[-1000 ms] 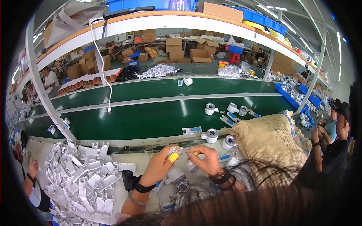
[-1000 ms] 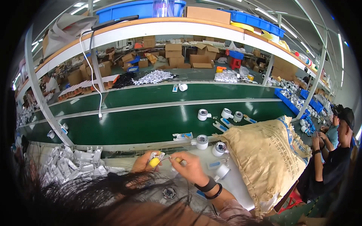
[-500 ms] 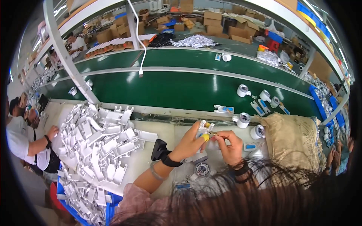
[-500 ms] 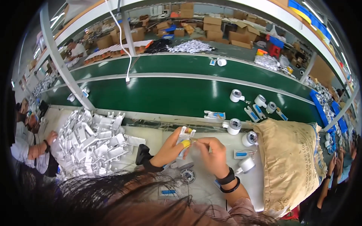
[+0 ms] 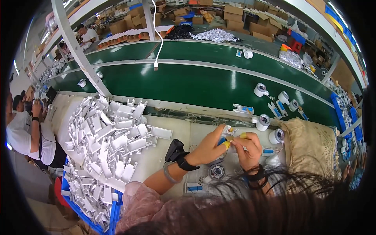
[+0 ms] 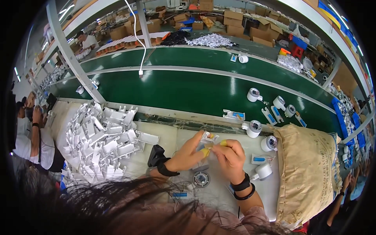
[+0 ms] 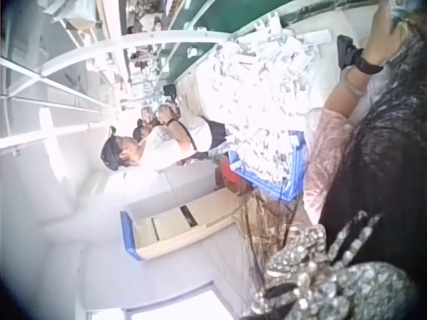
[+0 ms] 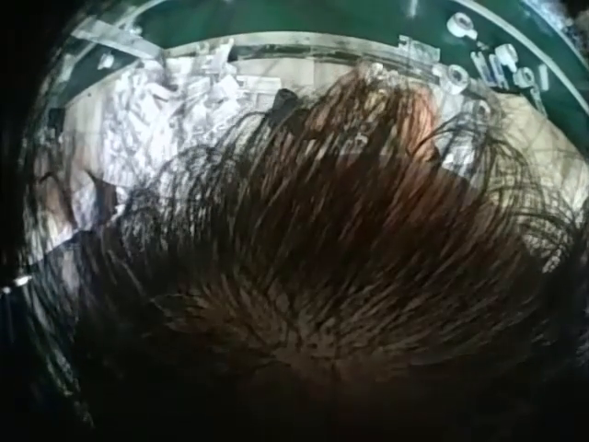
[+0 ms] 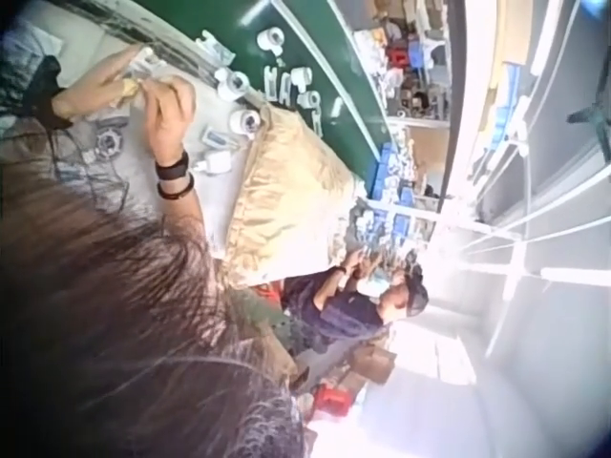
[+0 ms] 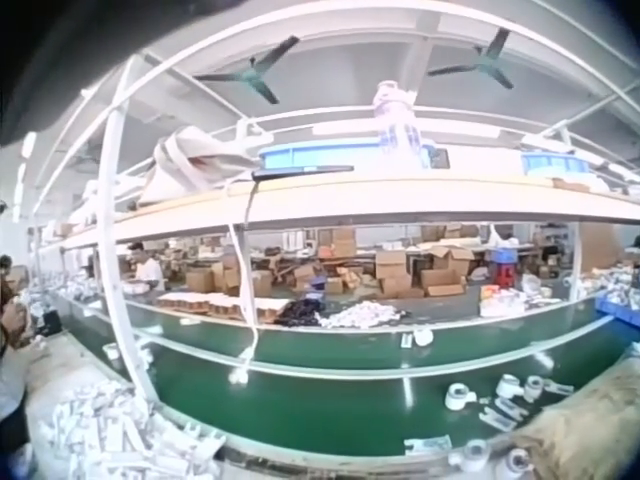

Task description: The person assembles a handheld fan by inserting a battery into the handle, snapping on a cover, and placing it on the conveyor belt. They then pick up a motor and housing to connect wires and fit the components together.

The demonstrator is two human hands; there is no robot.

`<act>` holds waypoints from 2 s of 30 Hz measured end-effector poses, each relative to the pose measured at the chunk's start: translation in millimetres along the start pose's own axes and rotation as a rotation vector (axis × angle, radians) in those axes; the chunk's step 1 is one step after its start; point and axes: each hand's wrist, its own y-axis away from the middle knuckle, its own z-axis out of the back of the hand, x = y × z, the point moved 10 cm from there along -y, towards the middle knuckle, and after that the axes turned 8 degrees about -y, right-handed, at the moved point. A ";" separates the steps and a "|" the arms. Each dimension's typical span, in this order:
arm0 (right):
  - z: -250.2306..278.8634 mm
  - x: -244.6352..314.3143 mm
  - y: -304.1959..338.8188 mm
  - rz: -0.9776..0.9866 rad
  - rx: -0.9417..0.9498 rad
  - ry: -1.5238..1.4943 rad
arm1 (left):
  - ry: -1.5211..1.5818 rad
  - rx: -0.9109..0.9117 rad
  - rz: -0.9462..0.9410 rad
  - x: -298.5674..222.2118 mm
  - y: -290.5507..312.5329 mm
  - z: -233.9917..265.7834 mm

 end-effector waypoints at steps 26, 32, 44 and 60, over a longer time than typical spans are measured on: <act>1.5 -1.1 -1.0 -0.001 0.001 -0.007 | -0.108 -0.041 -0.084 -8.5 -1.1 -3.8; -0.4 -5.8 1.1 0.001 0.006 0.019 | -0.136 -0.132 -0.270 -21.4 2.9 3.0; 0.9 1.2 -1.9 0.053 0.007 0.036 | -0.147 -0.103 -0.195 -19.9 1.9 -4.4; -20.2 -17.7 0.5 -0.124 0.120 0.139 | -0.247 -0.073 0.030 19.5 -9.0 4.5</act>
